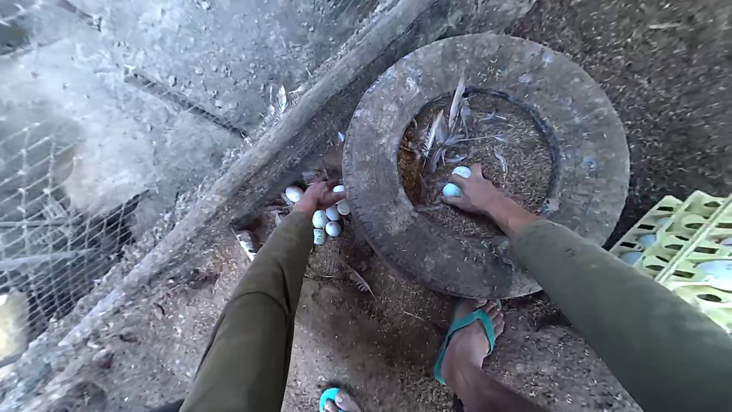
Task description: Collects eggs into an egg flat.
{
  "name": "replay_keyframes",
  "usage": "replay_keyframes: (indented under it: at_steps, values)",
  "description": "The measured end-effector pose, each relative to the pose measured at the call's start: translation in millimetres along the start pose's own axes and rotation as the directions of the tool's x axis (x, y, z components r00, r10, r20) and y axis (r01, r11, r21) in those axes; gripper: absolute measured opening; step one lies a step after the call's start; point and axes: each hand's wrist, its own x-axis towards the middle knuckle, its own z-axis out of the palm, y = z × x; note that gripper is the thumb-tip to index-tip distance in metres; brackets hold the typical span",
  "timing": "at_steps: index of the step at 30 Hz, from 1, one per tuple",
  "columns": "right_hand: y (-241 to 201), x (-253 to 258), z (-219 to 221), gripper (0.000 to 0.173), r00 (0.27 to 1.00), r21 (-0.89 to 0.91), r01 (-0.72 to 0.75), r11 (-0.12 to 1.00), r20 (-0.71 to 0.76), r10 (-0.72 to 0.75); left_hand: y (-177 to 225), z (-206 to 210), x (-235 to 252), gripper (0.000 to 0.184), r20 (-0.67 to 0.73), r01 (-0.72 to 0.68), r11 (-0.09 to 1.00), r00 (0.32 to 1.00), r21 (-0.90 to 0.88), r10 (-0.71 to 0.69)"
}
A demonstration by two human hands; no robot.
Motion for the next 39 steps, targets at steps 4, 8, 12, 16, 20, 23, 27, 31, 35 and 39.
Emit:
replay_keyframes:
  at_steps: [4,8,12,16,20,23,27,31,35,39]
  values:
    - [-5.9,-1.2,1.4,0.068,1.000,0.051,-0.018,0.999,0.000,0.018,10.9,-5.3,-11.1,0.048,0.080,0.072,0.996,0.994,-0.049,-0.068]
    - [-3.9,-0.7,-5.8,0.072,0.999,0.033,0.020,0.999,0.032,-0.021,-14.1,10.6,-2.1,0.054,0.014,0.068,0.985,0.998,-0.157,-0.067]
    - [-2.9,5.6,-15.9,0.074,0.990,-0.017,0.083,0.996,0.118,-0.081,8.3,-8.5,-22.9,0.052,0.099,0.146,0.970,0.987,-0.194,-0.128]
    - [-6.4,9.2,-19.0,0.074,0.984,-0.055,0.096,0.994,0.158,-0.086,19.8,-8.8,-34.1,0.059,0.156,0.210,0.961,0.971,-0.178,-0.184]
    - [-5.9,6.3,-17.0,0.071,0.986,0.000,0.086,0.996,0.143,-0.085,19.6,-6.0,-33.6,0.053,0.152,0.218,0.954,0.970,-0.206,-0.189]
    - [1.2,5.8,-11.0,0.073,0.988,0.088,0.118,0.989,0.088,-0.126,15.8,-3.3,-33.3,0.049,0.136,0.216,0.939,0.973,-0.268,-0.185]
    - [11.3,1.0,-5.3,0.067,0.991,0.243,0.129,0.961,0.000,-0.133,-11.2,15.8,-32.7,0.056,-0.032,0.107,0.882,0.990,-0.459,-0.136]
    - [24.3,-19.1,-6.4,0.051,0.986,0.638,0.119,0.761,-0.164,-0.017,-28.7,38.3,-39.7,0.048,-0.196,-0.078,0.629,0.973,-0.773,-0.119]
    - [10.6,-92.3,-36.3,0.038,0.993,0.995,-0.030,0.097,0.018,0.120,-15.6,41.7,-66.0,0.046,-0.331,-0.299,0.254,0.939,-0.920,-0.094]
    - [41.7,-79.1,-25.3,0.047,0.982,0.931,0.015,-0.365,-0.083,-0.171,-2.3,41.2,-102.9,0.055,-0.463,-0.464,0.027,0.874,-0.885,-0.148]
